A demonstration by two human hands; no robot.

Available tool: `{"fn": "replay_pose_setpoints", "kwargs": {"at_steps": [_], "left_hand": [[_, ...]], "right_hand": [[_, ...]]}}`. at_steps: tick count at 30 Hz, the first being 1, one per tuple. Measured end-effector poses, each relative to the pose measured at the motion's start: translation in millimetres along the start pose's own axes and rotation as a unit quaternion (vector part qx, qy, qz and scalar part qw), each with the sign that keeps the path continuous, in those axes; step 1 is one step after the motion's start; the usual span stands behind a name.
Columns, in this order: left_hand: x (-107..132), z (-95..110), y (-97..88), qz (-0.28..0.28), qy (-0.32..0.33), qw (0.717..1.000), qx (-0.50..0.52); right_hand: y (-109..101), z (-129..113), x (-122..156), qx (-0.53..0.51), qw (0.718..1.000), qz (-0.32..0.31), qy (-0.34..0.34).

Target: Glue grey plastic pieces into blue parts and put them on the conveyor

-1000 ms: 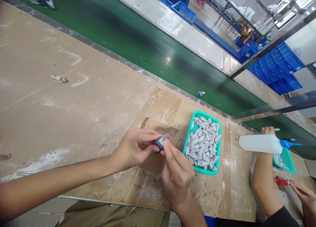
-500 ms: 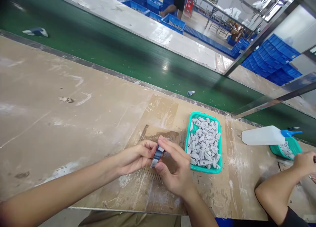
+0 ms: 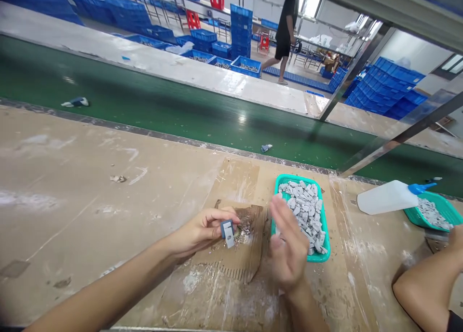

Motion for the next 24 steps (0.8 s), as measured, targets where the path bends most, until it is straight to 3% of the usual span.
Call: {"fn": "replay_pose_setpoints", "kwargs": {"at_steps": [2, 3, 5, 7, 9, 12, 16, 18, 20, 24], "left_hand": [[0.0, 1.3, -4.4, 0.015, -0.004, 1.000, 0.013], [-0.1, 1.0, -6.9, 0.022, -0.008, 1.000, 0.018], [-0.5, 0.9, -10.8, 0.031, -0.012, 0.999, 0.019], [-0.6, 1.2, -13.9, 0.039, -0.017, 0.999, 0.018], [-0.3, 0.8, -19.2, 0.060, -0.032, 0.997, 0.025], [0.2, 3.7, -44.0, 0.145, -0.061, 0.987, 0.006], [-9.3, 39.2, -111.8, 0.309, -0.010, 0.947, -0.092], [-24.9, 67.4, -145.1, 0.364, 0.027, 0.911, -0.191], [-44.5, 99.8, -171.0, 0.412, 0.056, 0.849, -0.327], [-87.2, 141.1, -204.7, 0.455, 0.064, 0.797, -0.393]], "right_hand": [[-22.6, 33.5, 0.6, 0.116, 0.990, 0.028, 0.076], [-25.5, 52.5, 2.2, 0.167, 0.979, -0.004, 0.119], [-14.6, 88.9, 10.3, 0.231, 0.944, -0.141, 0.186], [1.0, 110.7, 20.9, 0.254, 0.907, -0.263, 0.208], [12.7, 115.9, 22.5, 0.253, 0.895, -0.312, 0.194], [21.8, 114.7, 12.5, 0.249, 0.904, -0.296, 0.181], [25.6, 121.8, 2.9, 0.283, 0.902, -0.251, 0.210], [29.5, 123.0, 0.8, 0.289, 0.901, -0.246, 0.209], [31.4, 123.4, -0.3, 0.291, 0.902, -0.242, 0.207], [30.1, 123.3, -0.9, 0.283, 0.908, -0.230, 0.206]]}}
Point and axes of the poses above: each hand's wrist, its own x-axis away from the middle knuckle, its own y-axis out of the palm, z = x × y, the point moved 10 cm from there along -x, towards the middle knuckle, and after that the axes turned 6 degrees about -y, right-handed, at the moved point
